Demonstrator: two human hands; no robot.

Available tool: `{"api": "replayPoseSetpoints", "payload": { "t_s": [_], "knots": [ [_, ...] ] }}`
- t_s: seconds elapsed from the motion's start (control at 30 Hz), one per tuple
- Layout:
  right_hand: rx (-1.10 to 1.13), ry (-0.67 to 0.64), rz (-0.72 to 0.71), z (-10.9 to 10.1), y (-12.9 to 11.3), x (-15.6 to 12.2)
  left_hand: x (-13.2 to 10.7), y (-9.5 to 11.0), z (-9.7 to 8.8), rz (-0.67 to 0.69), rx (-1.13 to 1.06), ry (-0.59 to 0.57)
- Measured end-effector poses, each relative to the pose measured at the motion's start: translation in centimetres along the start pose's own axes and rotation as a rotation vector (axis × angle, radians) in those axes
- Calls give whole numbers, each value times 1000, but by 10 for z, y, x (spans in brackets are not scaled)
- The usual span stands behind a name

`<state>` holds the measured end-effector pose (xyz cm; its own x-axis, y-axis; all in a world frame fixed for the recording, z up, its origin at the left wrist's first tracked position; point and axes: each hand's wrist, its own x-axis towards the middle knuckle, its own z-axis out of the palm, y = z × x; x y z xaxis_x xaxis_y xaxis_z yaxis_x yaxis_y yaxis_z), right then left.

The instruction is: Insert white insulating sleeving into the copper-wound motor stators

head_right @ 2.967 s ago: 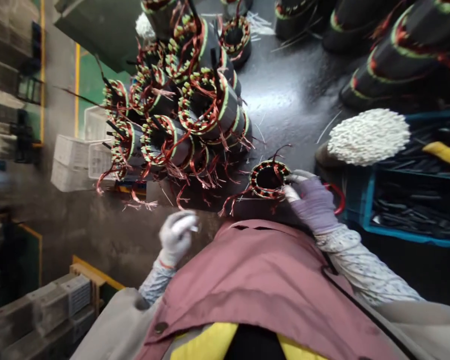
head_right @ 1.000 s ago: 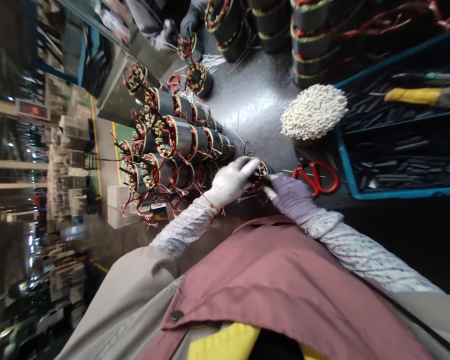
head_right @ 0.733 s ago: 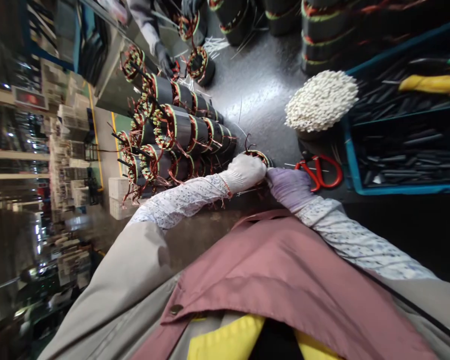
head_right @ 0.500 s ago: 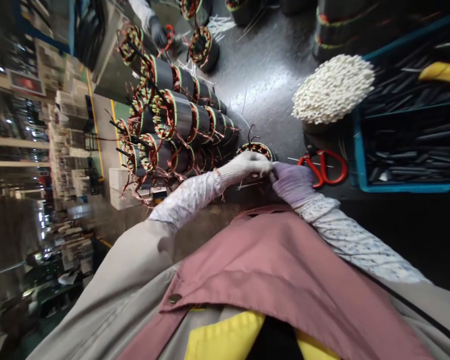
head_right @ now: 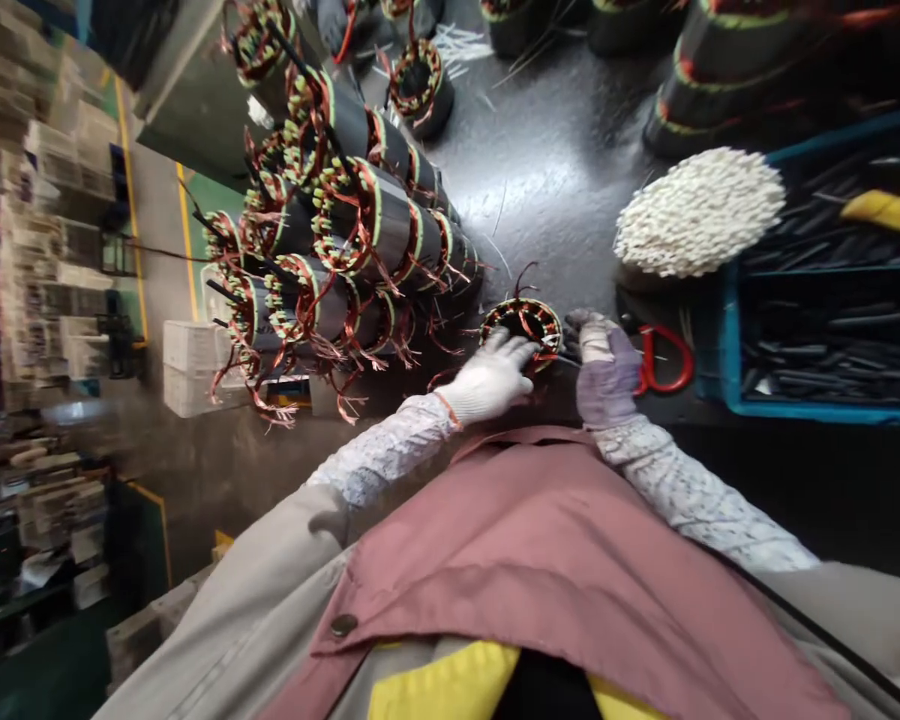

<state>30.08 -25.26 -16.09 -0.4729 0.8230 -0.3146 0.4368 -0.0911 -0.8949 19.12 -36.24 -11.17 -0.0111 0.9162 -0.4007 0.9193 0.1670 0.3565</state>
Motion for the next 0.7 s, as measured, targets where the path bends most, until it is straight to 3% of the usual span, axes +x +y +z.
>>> {"api": "replayPoseSetpoints", "payload": {
  "t_s": [0.07, 0.17, 0.23, 0.4, 0.5, 0.57, 0.63, 0.7],
  "knots": [
    [30, 30, 41, 7, -19, 14, 12, -6, 9, 76, 58, -35],
    [-243, -162, -35, -1, -48, 28, 18, -11, 18, 163, 103, -26],
    [-463, -265, -41, -12, -60, 28, 17, -11, 21, 148, 112, 7],
    [-826, -335, 76, -33, -54, 22, 15, -9, 18, 100, 76, 18],
    [-789, -193, 122, -48, -35, 23, 16, -11, 20, 185, 108, 28],
    [-716, -185, 138, -60, -20, 21, 17, -12, 22, 196, 141, 25],
    [-549, -167, 118, -67, -5, 13, 20, -11, 24, 171, 151, -5],
    [-267, -28, 105, -61, 5, 4, 23, -10, 25, 137, 135, -23]
  ]
}}
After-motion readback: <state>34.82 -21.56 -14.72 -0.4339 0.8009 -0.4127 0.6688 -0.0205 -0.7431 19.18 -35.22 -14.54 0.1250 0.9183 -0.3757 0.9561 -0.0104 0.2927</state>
